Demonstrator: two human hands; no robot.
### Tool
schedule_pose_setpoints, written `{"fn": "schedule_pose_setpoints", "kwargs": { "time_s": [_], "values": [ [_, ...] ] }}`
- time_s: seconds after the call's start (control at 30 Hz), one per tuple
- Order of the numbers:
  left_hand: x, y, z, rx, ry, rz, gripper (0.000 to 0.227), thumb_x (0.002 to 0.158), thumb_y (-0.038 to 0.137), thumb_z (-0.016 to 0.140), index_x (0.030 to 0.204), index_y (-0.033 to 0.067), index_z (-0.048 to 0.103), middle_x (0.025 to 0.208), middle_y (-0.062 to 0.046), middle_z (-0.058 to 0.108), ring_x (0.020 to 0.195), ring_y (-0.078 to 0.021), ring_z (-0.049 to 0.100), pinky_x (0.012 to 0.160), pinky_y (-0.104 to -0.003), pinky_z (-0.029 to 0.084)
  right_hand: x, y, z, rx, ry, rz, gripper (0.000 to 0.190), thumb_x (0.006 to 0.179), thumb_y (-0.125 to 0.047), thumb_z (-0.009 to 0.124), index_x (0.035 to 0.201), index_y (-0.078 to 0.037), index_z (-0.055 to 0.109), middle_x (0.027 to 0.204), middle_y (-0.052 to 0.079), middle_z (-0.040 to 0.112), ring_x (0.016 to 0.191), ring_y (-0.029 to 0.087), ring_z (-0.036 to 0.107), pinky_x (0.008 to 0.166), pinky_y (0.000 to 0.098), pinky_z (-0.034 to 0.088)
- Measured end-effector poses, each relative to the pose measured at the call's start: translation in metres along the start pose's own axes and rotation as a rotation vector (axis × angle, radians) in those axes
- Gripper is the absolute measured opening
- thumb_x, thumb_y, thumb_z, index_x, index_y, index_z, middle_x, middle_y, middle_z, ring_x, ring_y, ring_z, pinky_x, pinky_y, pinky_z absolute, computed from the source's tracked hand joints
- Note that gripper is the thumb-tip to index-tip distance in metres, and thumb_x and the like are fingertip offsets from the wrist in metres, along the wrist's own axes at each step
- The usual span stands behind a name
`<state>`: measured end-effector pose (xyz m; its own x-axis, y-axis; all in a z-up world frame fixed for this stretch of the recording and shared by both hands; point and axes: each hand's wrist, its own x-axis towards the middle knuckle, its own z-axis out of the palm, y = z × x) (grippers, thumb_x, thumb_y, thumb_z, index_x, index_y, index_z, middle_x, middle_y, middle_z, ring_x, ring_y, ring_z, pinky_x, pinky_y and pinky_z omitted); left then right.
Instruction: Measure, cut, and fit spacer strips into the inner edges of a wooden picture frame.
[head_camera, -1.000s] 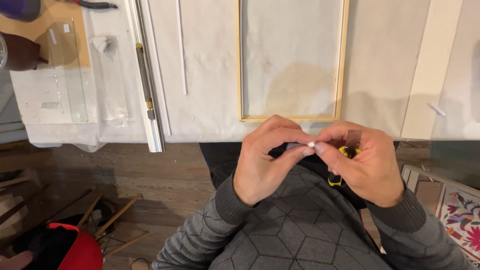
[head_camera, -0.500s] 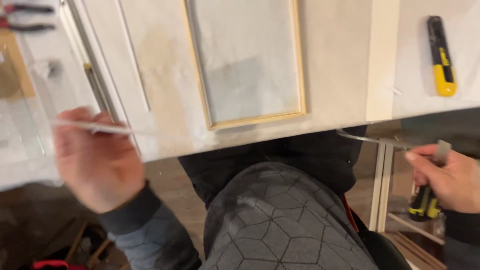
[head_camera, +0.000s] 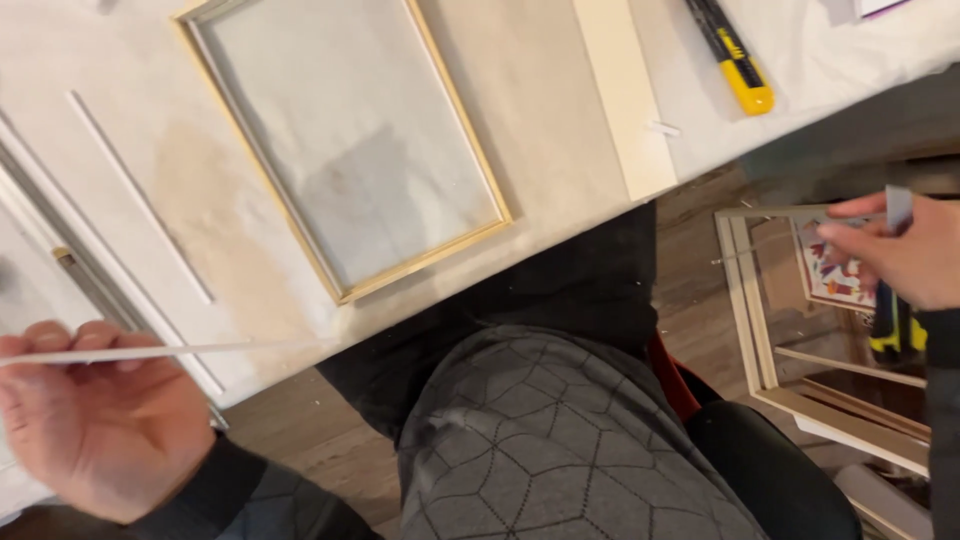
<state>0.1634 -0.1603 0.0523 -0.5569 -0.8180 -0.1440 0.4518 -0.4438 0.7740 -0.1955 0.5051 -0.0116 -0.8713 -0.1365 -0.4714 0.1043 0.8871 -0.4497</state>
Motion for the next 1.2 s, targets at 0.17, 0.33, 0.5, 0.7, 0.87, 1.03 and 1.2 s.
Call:
{"fn": "schedule_pose_setpoints", "kwargs": {
  "time_s": [0.17,0.33,0.5,0.7,0.87,1.03,1.2],
  "values": [
    [0.002,0.000,-0.024,-0.017,0.011,-0.040,0.009,0.118,0.015,0.065,0.114,0.0079,0.062,0.110,0.003,0.062,0.095,-0.0082,0.061,0.077,-0.020,0.045,-0.017,-0.121,-0.019,-0.175,0.020,0.027,0.032,0.098,-0.021,0.080,0.112,0.007,0.073,0.082,0.010,0.075,0.057,0.014,0.060,0.055,0.0295,0.051],
    [0.002,0.004,-0.033,-0.014,0.062,-0.042,0.010,0.120,0.014,0.063,0.112,0.0082,0.062,0.104,0.003,0.060,0.091,-0.0079,0.060,0.074,-0.020,0.045,-0.016,-0.181,-0.018,-0.079,-0.059,-0.030,0.036,0.094,-0.018,0.076,0.123,0.002,0.066,0.075,0.006,0.070,0.052,0.014,0.059,0.049,0.0308,0.049],
    [-0.005,-0.015,0.039,0.017,-0.072,0.068,0.008,0.120,0.011,0.064,0.115,0.0059,0.064,0.106,-0.007,0.070,0.090,-0.0152,0.069,0.076,-0.025,0.056,0.003,-0.244,0.011,0.048,0.029,-0.354,0.031,0.102,-0.014,0.075,0.116,0.007,0.056,0.076,0.008,0.064,0.058,0.012,0.062,0.053,0.0284,0.048],
    [-0.027,-0.035,0.081,0.077,0.055,0.019,0.018,0.112,0.000,0.061,0.129,0.0034,0.062,0.108,-0.013,0.070,0.094,-0.0197,0.069,0.080,-0.031,0.058,0.064,-0.294,0.062,0.156,0.106,-0.529,0.039,0.106,-0.012,0.077,0.125,0.005,0.047,0.084,0.009,0.063,0.065,0.016,0.065,0.055,0.0315,0.052],
    [-0.037,-0.049,0.069,0.036,0.076,0.034,0.035,0.102,-0.004,0.062,0.135,0.0069,0.062,0.104,-0.011,0.071,0.094,-0.0192,0.070,0.078,-0.030,0.058,0.177,-0.221,0.117,-0.144,0.459,-0.945,0.036,0.103,-0.002,0.077,0.128,0.010,0.054,0.084,0.021,0.063,0.072,0.030,0.064,0.061,0.0421,0.054],
    [-0.045,-0.075,0.054,0.004,0.046,-0.073,0.019,0.102,-0.007,0.063,0.119,0.0007,0.063,0.105,-0.014,0.072,0.092,-0.0221,0.072,0.073,-0.032,0.060,0.212,-0.130,0.146,-0.055,0.219,-0.559,0.022,0.118,-0.016,0.057,0.118,0.003,0.069,0.104,0.015,0.075,0.088,0.022,0.071,0.075,0.0370,0.055],
    [-0.051,-0.111,0.061,0.099,0.105,-0.145,0.013,0.099,-0.007,0.065,0.109,-0.0006,0.060,0.102,-0.015,0.071,0.089,-0.0231,0.073,0.075,-0.034,0.062,-0.035,-0.335,0.103,-0.001,-0.155,-0.896,0.024,0.099,-0.003,0.068,0.122,0.002,0.066,0.109,0.014,0.072,0.098,0.020,0.069,0.092,0.0318,0.054]
  ]
}}
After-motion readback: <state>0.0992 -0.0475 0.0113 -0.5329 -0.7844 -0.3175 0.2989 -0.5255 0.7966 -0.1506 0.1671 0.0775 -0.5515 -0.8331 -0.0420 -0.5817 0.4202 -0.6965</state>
